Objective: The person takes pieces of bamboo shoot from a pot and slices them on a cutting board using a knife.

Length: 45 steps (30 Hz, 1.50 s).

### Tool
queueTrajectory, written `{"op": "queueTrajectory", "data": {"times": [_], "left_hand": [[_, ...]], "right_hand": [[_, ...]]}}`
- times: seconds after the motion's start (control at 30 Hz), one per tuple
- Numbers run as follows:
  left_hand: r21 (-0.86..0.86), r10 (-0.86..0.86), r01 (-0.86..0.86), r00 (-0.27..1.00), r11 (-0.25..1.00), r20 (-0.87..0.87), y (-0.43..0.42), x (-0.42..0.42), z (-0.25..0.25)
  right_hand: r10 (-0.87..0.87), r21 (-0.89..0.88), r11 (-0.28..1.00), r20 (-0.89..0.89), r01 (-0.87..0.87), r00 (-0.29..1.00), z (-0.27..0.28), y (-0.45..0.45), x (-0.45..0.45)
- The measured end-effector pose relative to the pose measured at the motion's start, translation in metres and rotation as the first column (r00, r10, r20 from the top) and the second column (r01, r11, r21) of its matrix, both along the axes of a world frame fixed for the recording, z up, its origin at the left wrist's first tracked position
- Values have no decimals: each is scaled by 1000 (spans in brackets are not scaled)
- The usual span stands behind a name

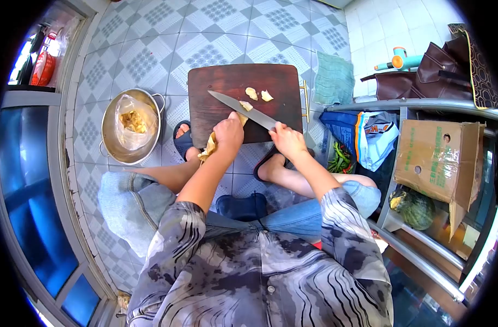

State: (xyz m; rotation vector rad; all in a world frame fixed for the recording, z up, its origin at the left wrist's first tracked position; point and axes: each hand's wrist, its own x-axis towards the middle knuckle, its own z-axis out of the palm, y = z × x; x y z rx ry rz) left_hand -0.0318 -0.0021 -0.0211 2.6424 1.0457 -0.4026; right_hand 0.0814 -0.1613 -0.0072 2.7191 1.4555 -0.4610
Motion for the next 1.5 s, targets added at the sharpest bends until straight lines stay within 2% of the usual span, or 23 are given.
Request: {"op": "queueTrajectory", "data": {"times": [0.03, 0.1, 0.17, 0.27, 0.33, 0.37, 0.4, 0.5, 0.53, 0.6, 0.67, 0.77, 0.83, 0.9, 1.0, 1.13, 1.3, 1.5], "left_hand": [[21, -25, 26, 1000, 999, -15, 0, 0, -2], [49, -48, 49, 998, 998, -30, -1, 0, -4], [13, -3, 3, 999, 1000, 50, -1, -2, 0], [87, -24, 21, 999, 996, 34, -1, -4, -2], [112, -22, 22, 1000, 993, 0, -2, -3, -2], [114, -14, 11, 1000, 993, 22, -2, -3, -3], [113, -4, -1, 999, 994, 43, -3, -3, -5], [106, -3, -4, 998, 994, 65, -4, -3, -9], [105, -4, -3, 998, 995, 65, -5, -3, -10], [188, -30, 23, 999, 982, 34, -6, -2, -10], [179, -27, 23, 999, 984, 18, -6, -1, -9], [165, -18, 17, 1000, 986, 5, -5, -2, -12], [161, -12, 11, 1000, 987, 10, -6, -5, -10], [291, -86, 68, 995, 954, 49, -13, -12, -8], [380, -70, 41, 995, 924, 64, -23, -16, -14], [389, -62, 50, 998, 920, 18, -22, -14, -20], [372, -136, 169, 984, 913, -113, -23, -11, -16], [351, -109, 123, 992, 928, -58, -15, -12, -22]], "right_hand": [[1, 1, 1000, -3, -1, 1000, -1, 16, -5], [31, 116, 993, 22, -33, 999, -3, 49, -13], [30, 114, 993, 20, -32, 999, -6, 71, -24], [-1, 112, 994, -5, 2, 1000, -3, 75, -25], [-41, 103, 993, -102, 52, 994, 14, 63, -21], [-109, 29, 993, -183, 116, 977, 27, 57, -18], [-111, 26, 993, -180, 117, 977, 28, 49, -15], [-275, 85, 945, -318, 315, 908, 33, 31, -8], [-276, 83, 945, -317, 317, 907, 37, 29, -11], [-260, 61, 955, -302, 291, 917, 46, 22, -20], [-186, 111, 967, -314, 230, 931, 52, 18, -32], [-164, 96, 976, -269, 196, 949, 46, 16, -42], [-155, 71, 983, -184, 170, 971, 40, 16, -48], [-155, 117, 977, -181, 177, 971, 28, 15, -53], [-157, 152, 972, -150, 180, 976, 16, 12, -61], [-131, 151, 978, -94, 144, 987, 13, 16, -61], [-37, 143, 988, -86, 49, 996, 8, 49, -48], [132, 204, 971, -37, -121, 991, 2, 64, -28]]}}
